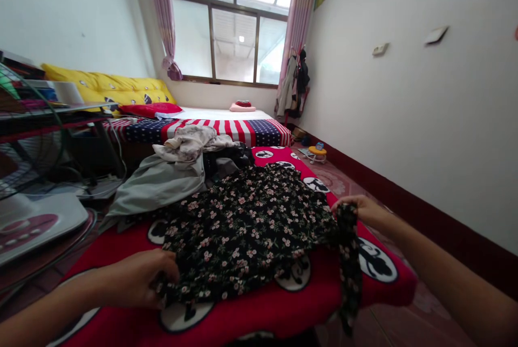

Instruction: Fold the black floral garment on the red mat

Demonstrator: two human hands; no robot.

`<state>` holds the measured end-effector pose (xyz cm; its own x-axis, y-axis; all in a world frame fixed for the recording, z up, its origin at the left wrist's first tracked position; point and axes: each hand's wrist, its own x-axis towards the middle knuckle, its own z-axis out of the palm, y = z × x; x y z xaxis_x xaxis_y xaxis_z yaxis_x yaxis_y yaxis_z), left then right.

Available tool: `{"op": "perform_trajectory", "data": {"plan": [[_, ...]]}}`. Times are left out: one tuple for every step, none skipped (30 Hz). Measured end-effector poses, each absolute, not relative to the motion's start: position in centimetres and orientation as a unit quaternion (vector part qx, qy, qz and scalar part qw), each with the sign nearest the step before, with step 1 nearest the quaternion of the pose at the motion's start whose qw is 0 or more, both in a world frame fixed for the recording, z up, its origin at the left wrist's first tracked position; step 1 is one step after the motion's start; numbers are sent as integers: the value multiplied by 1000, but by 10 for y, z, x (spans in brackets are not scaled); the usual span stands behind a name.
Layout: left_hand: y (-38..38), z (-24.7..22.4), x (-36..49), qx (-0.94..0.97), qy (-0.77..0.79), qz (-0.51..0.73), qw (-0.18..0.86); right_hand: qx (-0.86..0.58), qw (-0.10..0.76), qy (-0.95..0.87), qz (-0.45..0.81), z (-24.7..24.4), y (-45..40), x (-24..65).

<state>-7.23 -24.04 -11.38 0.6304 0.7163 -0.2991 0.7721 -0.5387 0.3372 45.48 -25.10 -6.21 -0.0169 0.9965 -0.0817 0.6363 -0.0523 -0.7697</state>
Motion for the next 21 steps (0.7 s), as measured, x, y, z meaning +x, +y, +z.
{"op": "perform_trajectory", "data": {"plan": [[-240, -111, -71, 867, 425, -70, 251, -664, 301, -619, 293, -66, -244, 456], [-238, -108, -69, 859, 425, -76, 274, -680, 304, -613, 262, -72, -239, 456], [-235, -105, -67, 854, 423, -80, 293, -689, 280, -623, 242, -79, -234, 454], [-231, -104, -65, 852, 425, -75, 296, -688, 236, -647, 229, -85, -231, 449], [-226, -103, -62, 853, 430, -61, 288, -678, 184, -678, 217, -91, -230, 443], [-220, -104, -59, 857, 439, -36, 270, -664, 136, -708, 196, -94, -229, 435], [-214, -105, -56, 860, 451, -1, 239, -654, 105, -731, 163, -96, -230, 425], [-208, -107, -52, 861, 466, 35, 200, -649, 95, -745, 120, -96, -232, 414], [-202, -109, -48, 859, 484, 67, 155, -649, 102, -751, 74, -95, -234, 402], [-195, -112, -43, 852, 504, 89, 108, -645, 115, -754, 41, -94, -238, 389], [-189, -115, -38, 844, 522, 102, 64, -635, 124, -762, 31, -94, -242, 375], [-183, -118, -33, 836, 538, 104, 26, -620, 122, -774, 42, -96, -247, 361], [-177, -121, -27, 829, 550, 101, -5, -600, 109, -790, 69, -101, -252, 347], [-171, -125, -21, 823, 560, 95, -31, -578, 87, -805, 101, -108, -257, 334], [-165, -128, -15, 817, 567, 89, -53, -557, 63, -818, 127, -117, -262, 321], [-158, -130, -10, 813, 572, 82, -69, -541, 41, -828, 143, -126, -267, 309], [-152, -131, -5, 811, 575, 76, -79, -530, 25, -835, 148, -136, -271, 298], [-146, -132, -2, 810, 577, 72, -82, -522, 17, -840, 147, -144, -274, 289], [-140, -131, 0, 809, 577, 69, -81, -515, 15, -845, 144, -149, -275, 283], [-135, -128, 0, 809, 578, 69, -78, -510, 17, -848, 143, -152, -276, 278], [-131, -123, -2, 808, 580, 73, -76, -505, 21, -851, 144, -152, -276, 274]]}}
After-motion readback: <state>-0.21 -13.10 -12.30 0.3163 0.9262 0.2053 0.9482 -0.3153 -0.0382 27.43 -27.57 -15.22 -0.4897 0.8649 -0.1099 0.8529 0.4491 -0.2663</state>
